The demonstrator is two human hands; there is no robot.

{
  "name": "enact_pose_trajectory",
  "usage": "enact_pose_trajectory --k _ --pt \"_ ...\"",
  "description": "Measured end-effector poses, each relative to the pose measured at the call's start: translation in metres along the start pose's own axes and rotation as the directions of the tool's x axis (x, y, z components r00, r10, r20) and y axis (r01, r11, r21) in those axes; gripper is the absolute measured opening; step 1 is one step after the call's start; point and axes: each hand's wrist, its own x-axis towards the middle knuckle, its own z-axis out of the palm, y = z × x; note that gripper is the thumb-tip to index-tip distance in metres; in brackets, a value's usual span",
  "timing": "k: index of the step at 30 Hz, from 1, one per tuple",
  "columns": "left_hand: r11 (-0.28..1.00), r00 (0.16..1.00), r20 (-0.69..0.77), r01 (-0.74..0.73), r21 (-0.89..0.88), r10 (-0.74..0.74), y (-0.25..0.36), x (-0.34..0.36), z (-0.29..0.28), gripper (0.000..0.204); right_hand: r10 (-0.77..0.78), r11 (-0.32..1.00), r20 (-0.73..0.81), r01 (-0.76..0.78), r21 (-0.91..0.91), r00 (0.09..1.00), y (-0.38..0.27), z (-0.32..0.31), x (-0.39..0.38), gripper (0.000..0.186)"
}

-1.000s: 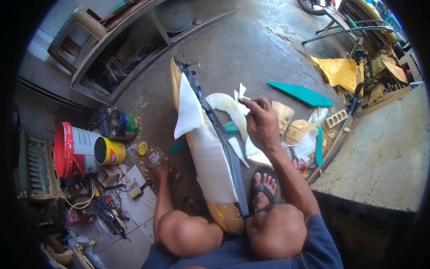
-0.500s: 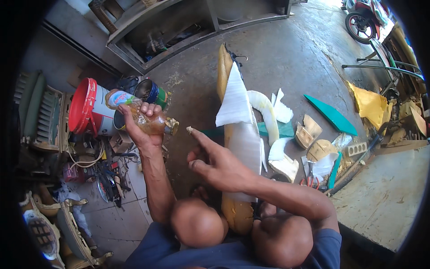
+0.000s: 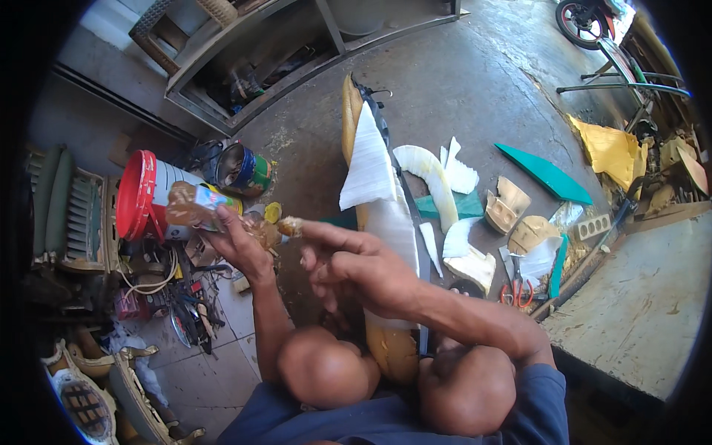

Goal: The person applies white foam padding to a yellow foam seat cushion, cutting pieces to size with scissors and securing them with adhesive applied from a plastic bottle.

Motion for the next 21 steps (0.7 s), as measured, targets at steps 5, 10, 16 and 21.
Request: enact_pose_trajectory --k 5,10,16,21 --pt "0.675 0.952 0.299 -0.175 0.716 -0.07 -0.075 -0.03 -0.025 0.108 -0.65 0.757 -0.006 0.646 -0.102 0.76 -0.075 -0.026 -0.028 0.075" --pt "0.823 0.608 0.756 -0.542 0.17 0.244 -0.035 -0.048 0.055 0.091 -0.687 0.726 -0.229 0.64 -0.251 0.69 -0.083 -0.056 -0.04 0.072" --pt "0.959 0.549 0.833 0.19 -0.211 0.075 -0.038 -0.004 0.124 0.025 -0.743 0.434 -0.04 0.435 -0.789 0.668 -0.08 -0.076 -0.017 0.059" --pt "0.955 0.477 0.869 0.297 -0.022 -0.129 -0.02 -0.004 0.15 0.03 -0.764 -0.163 0.223 0.153 -0.975 0.606 -0.092 -0.098 0.002 0.056"
